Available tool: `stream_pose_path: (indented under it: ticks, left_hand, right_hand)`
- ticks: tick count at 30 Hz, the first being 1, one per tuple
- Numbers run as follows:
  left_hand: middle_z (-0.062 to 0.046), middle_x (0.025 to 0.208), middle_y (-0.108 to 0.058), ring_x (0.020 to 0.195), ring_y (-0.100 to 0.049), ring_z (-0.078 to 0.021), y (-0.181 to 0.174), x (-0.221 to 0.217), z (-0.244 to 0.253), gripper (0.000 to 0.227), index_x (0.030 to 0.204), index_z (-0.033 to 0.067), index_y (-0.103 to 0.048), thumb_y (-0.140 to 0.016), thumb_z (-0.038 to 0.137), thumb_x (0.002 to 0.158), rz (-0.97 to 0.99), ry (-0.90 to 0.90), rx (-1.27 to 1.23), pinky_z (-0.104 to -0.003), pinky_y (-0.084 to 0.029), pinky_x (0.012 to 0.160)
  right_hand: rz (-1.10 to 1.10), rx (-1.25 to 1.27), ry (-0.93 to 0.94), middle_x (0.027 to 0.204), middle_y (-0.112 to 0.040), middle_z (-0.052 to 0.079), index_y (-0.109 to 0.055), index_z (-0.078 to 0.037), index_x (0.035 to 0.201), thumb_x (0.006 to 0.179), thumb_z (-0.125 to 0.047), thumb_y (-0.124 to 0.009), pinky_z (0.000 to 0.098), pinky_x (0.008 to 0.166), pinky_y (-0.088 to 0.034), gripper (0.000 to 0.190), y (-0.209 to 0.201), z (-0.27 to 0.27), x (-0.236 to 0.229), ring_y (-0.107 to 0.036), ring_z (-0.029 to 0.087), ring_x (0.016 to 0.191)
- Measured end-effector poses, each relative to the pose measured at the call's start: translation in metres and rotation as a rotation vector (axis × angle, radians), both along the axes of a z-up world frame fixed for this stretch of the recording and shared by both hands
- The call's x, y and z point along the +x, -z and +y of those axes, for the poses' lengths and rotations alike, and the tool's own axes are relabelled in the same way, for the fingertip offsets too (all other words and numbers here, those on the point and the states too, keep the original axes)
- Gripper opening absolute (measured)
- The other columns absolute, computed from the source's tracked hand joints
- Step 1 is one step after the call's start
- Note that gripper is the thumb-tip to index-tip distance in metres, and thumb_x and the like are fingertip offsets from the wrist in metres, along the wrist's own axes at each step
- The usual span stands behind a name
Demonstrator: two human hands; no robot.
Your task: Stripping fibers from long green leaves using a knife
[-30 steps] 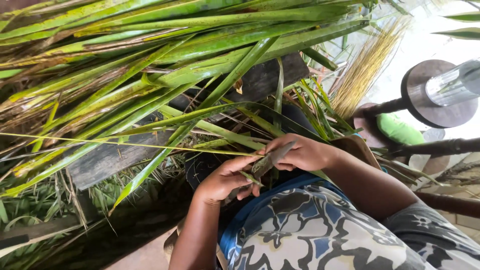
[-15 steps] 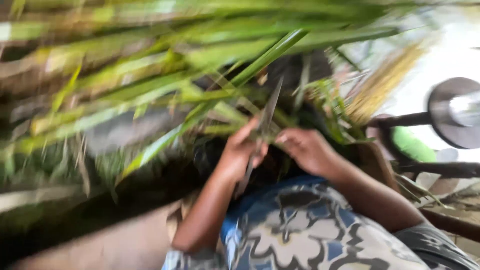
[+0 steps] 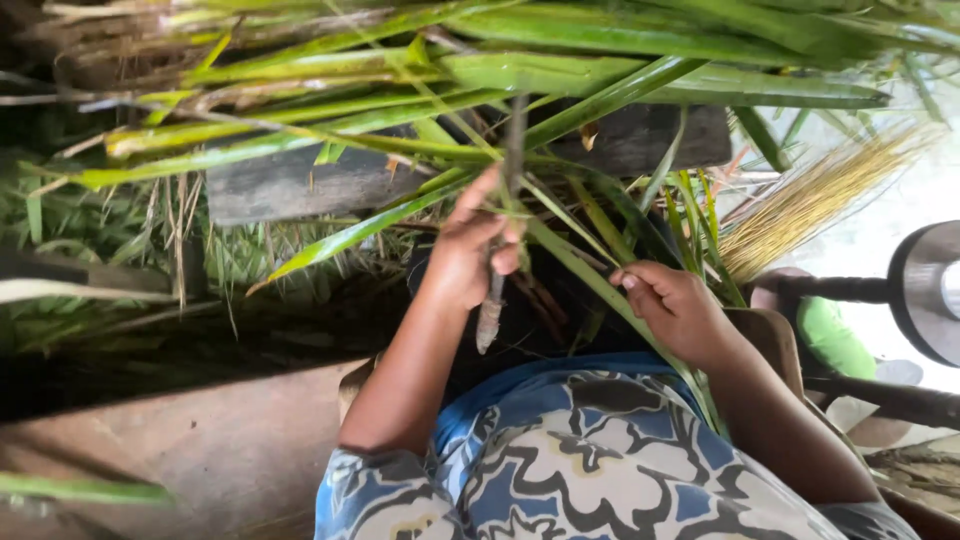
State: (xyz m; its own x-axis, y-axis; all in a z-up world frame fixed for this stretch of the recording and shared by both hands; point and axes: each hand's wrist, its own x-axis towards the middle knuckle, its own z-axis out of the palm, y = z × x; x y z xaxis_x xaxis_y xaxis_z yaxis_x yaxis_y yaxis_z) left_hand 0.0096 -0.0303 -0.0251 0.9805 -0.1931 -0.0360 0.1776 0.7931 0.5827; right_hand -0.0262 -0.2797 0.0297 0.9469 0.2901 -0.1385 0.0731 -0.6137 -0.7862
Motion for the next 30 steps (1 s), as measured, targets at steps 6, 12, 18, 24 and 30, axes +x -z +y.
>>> stream_pose_path:
  ticks: [6, 12, 18, 24, 30]
  left_hand:
    - [-0.015, 0.064, -0.053, 0.041, -0.044, -0.0132, 0.005, -0.018, -0.012, 0.06, 0.144, 0.0175, -0.026, -0.043, 0.004, 0.088, 0.08, 0.097, 0.115, -0.019, -0.038, 0.034]
    - [-0.024, 0.064, -0.057, 0.036, -0.047, -0.0159, -0.003, -0.03, -0.046, 0.065, 0.145, 0.0135, -0.025, -0.039, -0.009, 0.085, -0.086, 0.371, 0.123, -0.02, -0.037, 0.032]
    - [-0.031, 0.065, -0.056, 0.035, -0.047, -0.0207, 0.008, -0.032, -0.039, 0.068, 0.143, 0.0187, -0.031, -0.042, -0.013, 0.084, -0.093, 0.495, 0.017, -0.022, -0.04, 0.033]
    - [-0.029, 0.065, -0.057, 0.039, -0.049, -0.0176, -0.001, -0.032, -0.039, 0.065, 0.143, 0.0152, -0.033, -0.043, -0.01, 0.084, -0.085, 0.465, 0.014, -0.019, -0.04, 0.033]
    - [-0.024, 0.061, -0.055, 0.039, -0.044, -0.0149, -0.003, -0.034, -0.048, 0.061, 0.142, 0.0054, -0.03, -0.04, -0.012, 0.085, -0.078, 0.313, 0.11, -0.019, -0.039, 0.033]
  right_hand:
    - [-0.167, 0.076, 0.024, 0.063, -0.064, 0.014, -0.061, -0.011, 0.103, 0.085, -0.014, -0.058, 0.0437, 0.064, -0.051, 0.018, 0.006, 0.008, 0.015, -0.066, 0.033, 0.07]
    - [-0.296, 0.183, -0.006, 0.061, -0.062, 0.013, -0.061, -0.004, 0.091, 0.082, -0.005, -0.06, 0.0393, 0.055, -0.051, 0.01, -0.004, 0.026, 0.022, -0.064, 0.031, 0.06]
    - [-0.166, 0.331, -0.045, 0.055, -0.063, 0.005, -0.068, -0.007, 0.077, 0.076, 0.004, -0.058, 0.0342, 0.055, -0.051, 0.015, -0.001, 0.022, 0.025, -0.06, 0.016, 0.056]
    - [-0.153, 0.384, 0.02, 0.053, -0.061, 0.009, -0.068, -0.004, 0.069, 0.075, 0.004, -0.06, 0.0318, 0.053, -0.048, 0.012, -0.024, 0.036, 0.021, -0.054, 0.014, 0.051]
    - [-0.291, 0.268, 0.137, 0.053, -0.059, 0.01, -0.066, -0.003, 0.067, 0.077, 0.002, -0.06, 0.0307, 0.049, -0.047, 0.013, -0.02, 0.044, 0.017, -0.059, 0.02, 0.05]
